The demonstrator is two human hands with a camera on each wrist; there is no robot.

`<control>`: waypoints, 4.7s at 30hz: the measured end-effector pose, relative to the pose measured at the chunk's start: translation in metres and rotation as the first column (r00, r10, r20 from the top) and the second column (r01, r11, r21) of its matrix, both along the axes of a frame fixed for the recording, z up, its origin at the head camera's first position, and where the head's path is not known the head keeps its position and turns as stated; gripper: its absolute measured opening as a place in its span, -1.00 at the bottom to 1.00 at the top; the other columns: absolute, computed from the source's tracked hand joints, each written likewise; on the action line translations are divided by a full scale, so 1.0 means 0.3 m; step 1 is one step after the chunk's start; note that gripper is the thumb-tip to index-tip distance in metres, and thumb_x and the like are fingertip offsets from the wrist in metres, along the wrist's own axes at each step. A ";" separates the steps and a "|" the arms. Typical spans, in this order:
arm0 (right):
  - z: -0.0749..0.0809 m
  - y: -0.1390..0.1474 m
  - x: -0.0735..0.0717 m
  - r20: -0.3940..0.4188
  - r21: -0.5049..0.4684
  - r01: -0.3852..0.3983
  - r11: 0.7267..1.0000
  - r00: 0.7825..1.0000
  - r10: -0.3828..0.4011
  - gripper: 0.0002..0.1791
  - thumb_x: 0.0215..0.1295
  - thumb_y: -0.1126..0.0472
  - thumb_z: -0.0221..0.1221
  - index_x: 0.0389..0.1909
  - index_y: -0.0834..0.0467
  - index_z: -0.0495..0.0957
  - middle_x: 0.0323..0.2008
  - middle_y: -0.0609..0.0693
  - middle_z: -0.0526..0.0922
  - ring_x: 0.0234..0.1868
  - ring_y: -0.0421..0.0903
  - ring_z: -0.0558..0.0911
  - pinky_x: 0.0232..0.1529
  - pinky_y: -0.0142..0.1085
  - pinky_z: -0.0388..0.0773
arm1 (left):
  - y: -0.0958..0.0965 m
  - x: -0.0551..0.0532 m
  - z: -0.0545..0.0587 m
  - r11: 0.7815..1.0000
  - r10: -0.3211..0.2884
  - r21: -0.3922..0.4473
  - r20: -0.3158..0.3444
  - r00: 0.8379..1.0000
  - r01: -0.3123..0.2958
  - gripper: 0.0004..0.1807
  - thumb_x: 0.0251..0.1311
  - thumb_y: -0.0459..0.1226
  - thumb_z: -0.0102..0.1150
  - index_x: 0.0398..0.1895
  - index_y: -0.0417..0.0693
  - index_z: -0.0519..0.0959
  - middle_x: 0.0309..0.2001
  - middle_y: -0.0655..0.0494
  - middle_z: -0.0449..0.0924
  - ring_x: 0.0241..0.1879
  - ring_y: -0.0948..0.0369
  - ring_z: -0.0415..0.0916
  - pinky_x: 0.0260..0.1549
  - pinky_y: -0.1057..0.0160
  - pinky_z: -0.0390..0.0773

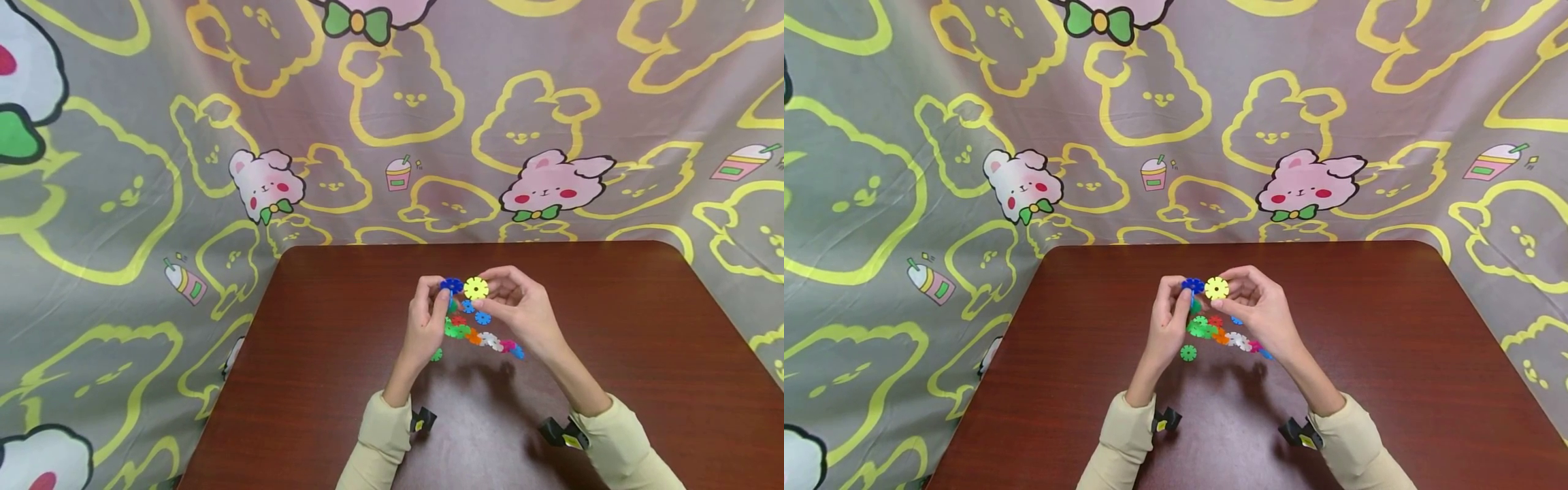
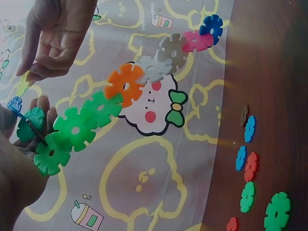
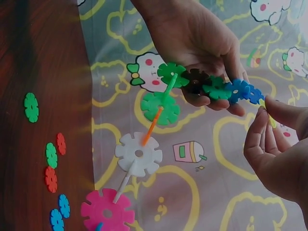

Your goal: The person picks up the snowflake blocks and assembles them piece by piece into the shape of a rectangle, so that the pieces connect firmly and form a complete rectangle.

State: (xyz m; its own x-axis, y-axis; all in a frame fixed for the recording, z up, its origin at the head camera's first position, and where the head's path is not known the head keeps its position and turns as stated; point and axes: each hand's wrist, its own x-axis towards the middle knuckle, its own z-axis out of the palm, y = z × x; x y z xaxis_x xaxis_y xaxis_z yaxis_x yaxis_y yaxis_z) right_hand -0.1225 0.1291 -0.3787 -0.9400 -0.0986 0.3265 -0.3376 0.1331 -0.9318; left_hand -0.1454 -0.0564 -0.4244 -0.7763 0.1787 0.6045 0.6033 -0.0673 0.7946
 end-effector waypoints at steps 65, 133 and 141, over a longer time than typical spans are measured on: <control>0.002 -0.030 0.009 0.186 -0.060 0.055 0.997 0.982 -0.043 -0.65 0.30 0.31 0.41 0.02 0.43 0.66 -0.47 -0.04 0.73 -0.54 -0.06 0.63 -0.43 -0.35 0.62 | 0.009 -0.011 -0.014 0.994 0.098 -0.041 -0.145 0.985 -0.105 -0.82 0.37 -0.63 0.07 -0.06 -0.33 0.53 -0.18 -0.25 0.67 -0.34 -0.01 0.58 -0.30 0.28 0.58; -0.084 -0.023 -0.023 -0.178 0.618 -0.043 0.785 0.965 0.193 -0.66 0.19 0.22 0.50 -0.07 0.31 0.73 -0.18 0.07 0.75 -0.21 -0.05 0.73 -0.19 -0.13 0.72 | -0.034 -0.040 -0.097 0.970 0.048 0.234 0.046 0.998 -0.058 -0.25 0.49 0.18 0.02 -0.16 -0.50 0.34 -0.49 -0.44 0.50 -0.44 0.25 0.59 -0.35 0.30 0.65; -0.072 -0.036 -0.019 -0.162 0.627 -0.053 0.777 0.967 0.197 -0.68 0.20 0.20 0.50 -0.10 0.27 0.73 -0.26 -0.01 0.72 -0.26 -0.07 0.69 -0.24 -0.16 0.70 | -0.023 -0.047 -0.101 0.941 0.176 0.290 0.010 0.984 -0.172 -0.25 0.51 0.17 0.00 -0.20 -0.51 0.35 -0.60 -0.34 0.42 -0.60 0.28 0.51 -0.54 0.26 0.62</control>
